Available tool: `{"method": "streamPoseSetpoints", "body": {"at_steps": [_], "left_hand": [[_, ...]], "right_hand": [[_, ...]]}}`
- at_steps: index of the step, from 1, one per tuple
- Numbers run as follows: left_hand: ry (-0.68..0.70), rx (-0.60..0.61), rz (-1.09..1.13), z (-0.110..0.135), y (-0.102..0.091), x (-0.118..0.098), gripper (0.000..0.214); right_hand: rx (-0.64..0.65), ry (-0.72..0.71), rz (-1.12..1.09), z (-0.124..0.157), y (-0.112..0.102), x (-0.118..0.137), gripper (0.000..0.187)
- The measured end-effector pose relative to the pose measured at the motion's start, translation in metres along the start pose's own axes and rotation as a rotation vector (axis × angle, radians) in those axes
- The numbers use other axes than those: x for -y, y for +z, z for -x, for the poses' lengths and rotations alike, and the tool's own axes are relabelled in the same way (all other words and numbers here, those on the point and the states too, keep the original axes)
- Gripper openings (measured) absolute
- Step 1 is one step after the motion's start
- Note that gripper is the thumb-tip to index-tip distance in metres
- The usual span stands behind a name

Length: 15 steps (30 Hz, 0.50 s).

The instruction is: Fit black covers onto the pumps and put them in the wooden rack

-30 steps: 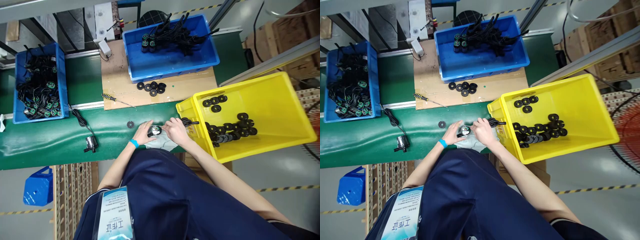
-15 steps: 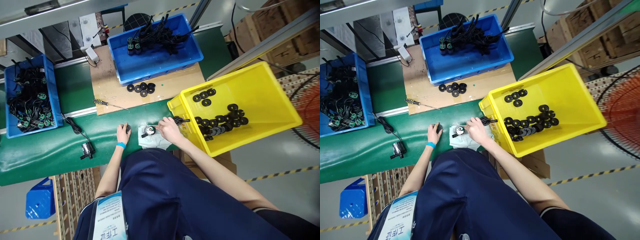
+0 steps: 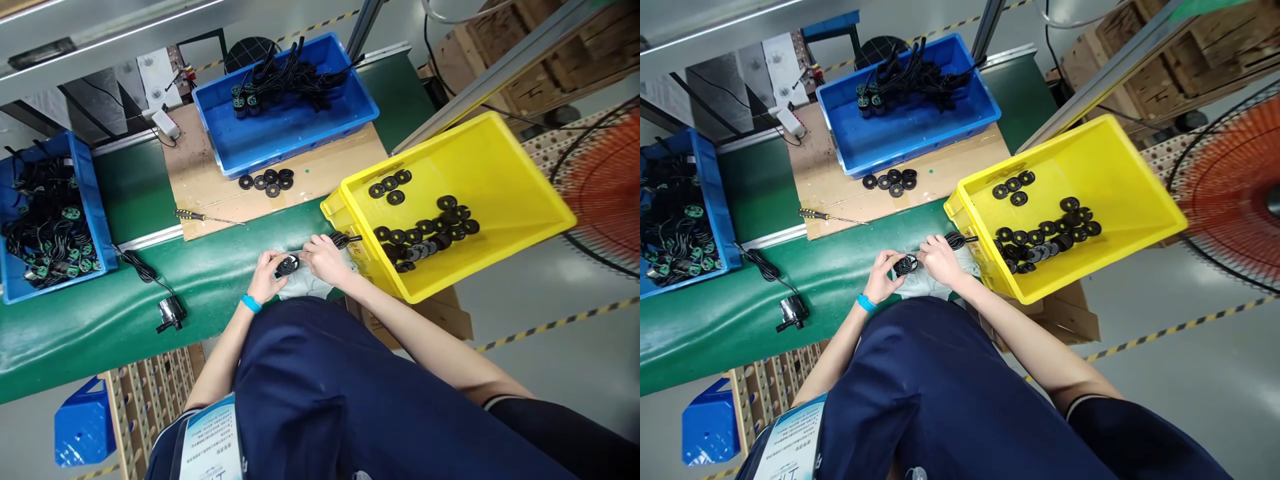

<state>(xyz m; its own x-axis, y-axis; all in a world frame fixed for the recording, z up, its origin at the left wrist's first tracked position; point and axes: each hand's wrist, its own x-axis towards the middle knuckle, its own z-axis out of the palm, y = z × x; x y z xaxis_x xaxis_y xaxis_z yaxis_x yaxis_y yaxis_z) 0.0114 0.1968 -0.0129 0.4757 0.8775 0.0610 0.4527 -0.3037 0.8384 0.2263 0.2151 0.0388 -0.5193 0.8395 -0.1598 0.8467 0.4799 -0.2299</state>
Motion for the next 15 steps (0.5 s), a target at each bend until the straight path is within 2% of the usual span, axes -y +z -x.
{"method": "streamPoseSetpoints", "body": {"at_steps": [6,15], "left_hand": [[0.047,0.118,-0.038,-0.014,0.004,-0.003,0.056],[0.011,0.194,-0.136,-0.024,0.002,-0.01,0.056]], "right_hand": [[-0.014,-0.001,-0.005,0.001,0.002,-0.001,0.032],[-0.015,-0.006,0.012,0.001,0.003,-0.001,0.032]]}}
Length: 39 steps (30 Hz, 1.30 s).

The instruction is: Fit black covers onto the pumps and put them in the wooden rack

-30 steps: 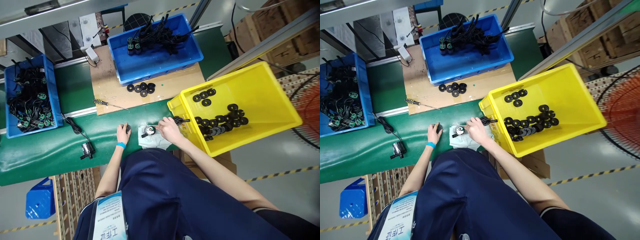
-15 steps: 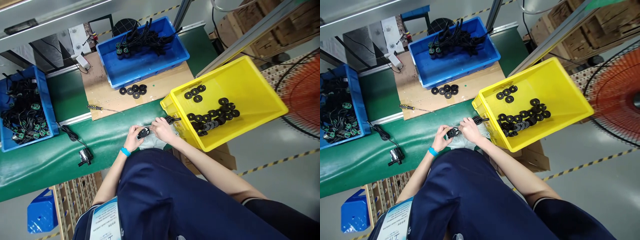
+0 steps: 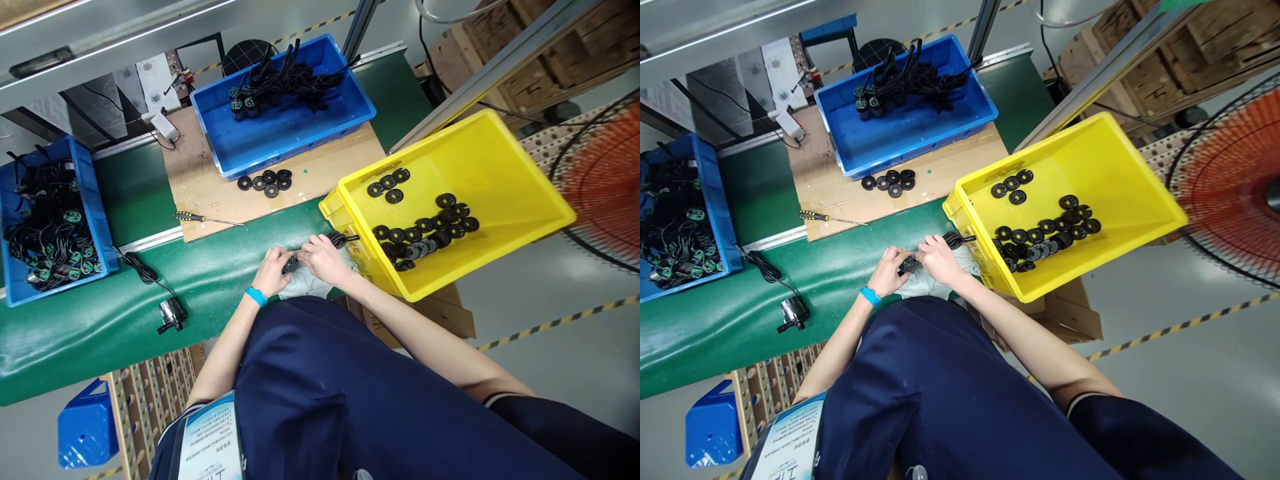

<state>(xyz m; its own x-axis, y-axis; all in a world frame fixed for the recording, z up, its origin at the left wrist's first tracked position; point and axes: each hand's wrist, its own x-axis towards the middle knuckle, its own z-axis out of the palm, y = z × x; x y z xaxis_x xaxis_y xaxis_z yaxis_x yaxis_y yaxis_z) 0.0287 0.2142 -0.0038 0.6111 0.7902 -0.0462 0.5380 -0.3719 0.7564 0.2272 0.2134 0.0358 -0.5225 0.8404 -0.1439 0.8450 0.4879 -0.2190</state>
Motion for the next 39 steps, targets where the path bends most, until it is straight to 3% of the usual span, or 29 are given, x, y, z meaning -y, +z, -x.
{"method": "streamPoseSetpoints", "body": {"at_steps": [7,16,20,24,29,33,39], "left_hand": [[-0.032,0.025,-0.014,-0.001,-0.002,-0.001,0.057],[0.009,0.025,0.21,0.002,0.01,0.016,0.057],[-0.014,-0.014,0.241,0.005,0.016,0.007,0.067],[-0.105,-0.09,0.064,-0.003,0.022,-0.011,0.079],[-0.042,-0.067,-0.229,-0.02,0.032,-0.021,0.115],[-0.081,-0.089,-0.346,-0.028,0.036,-0.022,0.111],[-0.158,0.003,-0.473,-0.032,0.039,-0.025,0.102]], "right_hand": [[0.002,-0.009,-0.009,0.0,0.0,0.001,0.032],[-0.001,-0.011,0.005,0.003,0.0,-0.002,0.03],[-0.001,-0.008,-0.008,0.003,0.0,-0.002,0.03],[0.008,-0.013,-0.004,0.002,0.001,0.0,0.029],[0.012,0.006,-0.019,-0.001,0.0,0.002,0.031],[-0.008,0.005,-0.028,-0.001,0.0,0.0,0.028],[-0.044,-0.032,-0.024,-0.001,0.005,-0.006,0.025]]}}
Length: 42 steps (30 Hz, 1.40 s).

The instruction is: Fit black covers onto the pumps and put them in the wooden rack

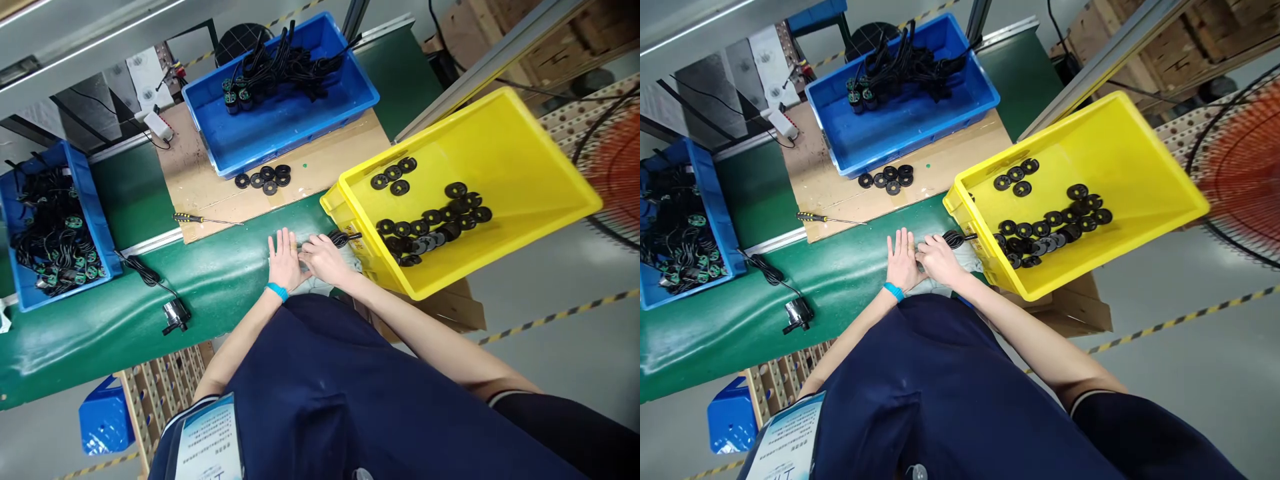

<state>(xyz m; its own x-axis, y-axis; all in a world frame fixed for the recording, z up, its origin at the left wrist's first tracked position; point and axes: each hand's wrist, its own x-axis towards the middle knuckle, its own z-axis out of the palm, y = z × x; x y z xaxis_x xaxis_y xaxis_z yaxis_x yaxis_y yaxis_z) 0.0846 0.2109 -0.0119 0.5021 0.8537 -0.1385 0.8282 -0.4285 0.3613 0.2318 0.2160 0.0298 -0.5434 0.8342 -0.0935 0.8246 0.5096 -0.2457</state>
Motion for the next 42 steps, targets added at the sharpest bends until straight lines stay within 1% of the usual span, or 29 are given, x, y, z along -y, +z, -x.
{"method": "streamPoseSetpoints", "body": {"at_steps": [6,11,14,20,22,25,26,28,29,30,31,32,34,35,36,38,42], "left_hand": [[-0.008,0.006,0.038,-0.004,0.015,0.0,0.098],[-0.036,0.0,0.037,-0.004,0.02,0.0,0.09],[-0.065,-0.002,0.056,-0.002,0.022,0.002,0.081],[-0.07,0.035,0.152,0.0,0.031,0.006,0.063],[-0.064,0.024,0.167,-0.001,0.03,0.006,0.063],[0.007,0.02,0.238,-0.001,0.019,0.009,0.075],[0.044,0.027,0.308,0.0,0.013,0.012,0.082],[0.116,0.047,0.516,0.001,0.002,0.017,0.091],[0.111,0.045,0.634,0.001,-0.002,0.02,0.09],[0.041,0.019,0.73,0.0,-0.006,0.022,0.085],[-0.088,-0.026,0.791,-0.002,-0.008,0.024,0.076],[-0.251,-0.079,0.815,-0.005,-0.009,0.025,0.065],[-0.559,-0.163,0.766,-0.013,-0.006,0.024,0.051],[-0.651,-0.172,0.721,-0.017,-0.004,0.023,0.049],[-0.696,-0.157,0.683,-0.021,-0.001,0.021,0.05],[-0.727,-0.103,0.624,-0.025,0.004,0.017,0.056],[-0.755,-0.041,0.501,-0.025,0.007,0.008,0.067]], "right_hand": [[-0.01,-0.005,-0.011,0.003,0.0,-0.003,0.023],[-0.021,-0.017,-0.027,0.005,-0.002,-0.005,0.022],[-0.035,-0.017,-0.047,0.005,0.001,-0.006,0.022],[-0.057,-0.016,-0.09,0.009,0.007,-0.007,0.022],[-0.063,-0.011,-0.092,0.009,0.006,-0.007,0.022],[-0.068,-0.009,-0.084,0.009,0.005,-0.008,0.021],[-0.068,-0.01,-0.08,0.009,0.005,-0.008,0.021],[-0.065,-0.011,-0.075,0.009,0.006,-0.008,0.021],[-0.063,-0.01,-0.075,0.009,0.006,-0.008,0.022],[-0.061,-0.007,-0.078,0.009,0.006,-0.008,0.023],[-0.059,-0.005,-0.08,0.009,0.007,-0.007,0.024],[-0.059,-0.002,-0.082,0.008,0.007,-0.007,0.025],[-0.058,-0.001,-0.083,0.008,0.007,-0.005,0.025],[-0.059,-0.003,-0.084,0.007,0.006,-0.004,0.025],[-0.06,-0.004,-0.085,0.007,0.006,-0.002,0.025],[-0.068,-0.01,-0.094,0.007,0.006,-0.001,0.025],[-0.087,-0.012,-0.135,0.011,0.008,0.0,0.025]]}}
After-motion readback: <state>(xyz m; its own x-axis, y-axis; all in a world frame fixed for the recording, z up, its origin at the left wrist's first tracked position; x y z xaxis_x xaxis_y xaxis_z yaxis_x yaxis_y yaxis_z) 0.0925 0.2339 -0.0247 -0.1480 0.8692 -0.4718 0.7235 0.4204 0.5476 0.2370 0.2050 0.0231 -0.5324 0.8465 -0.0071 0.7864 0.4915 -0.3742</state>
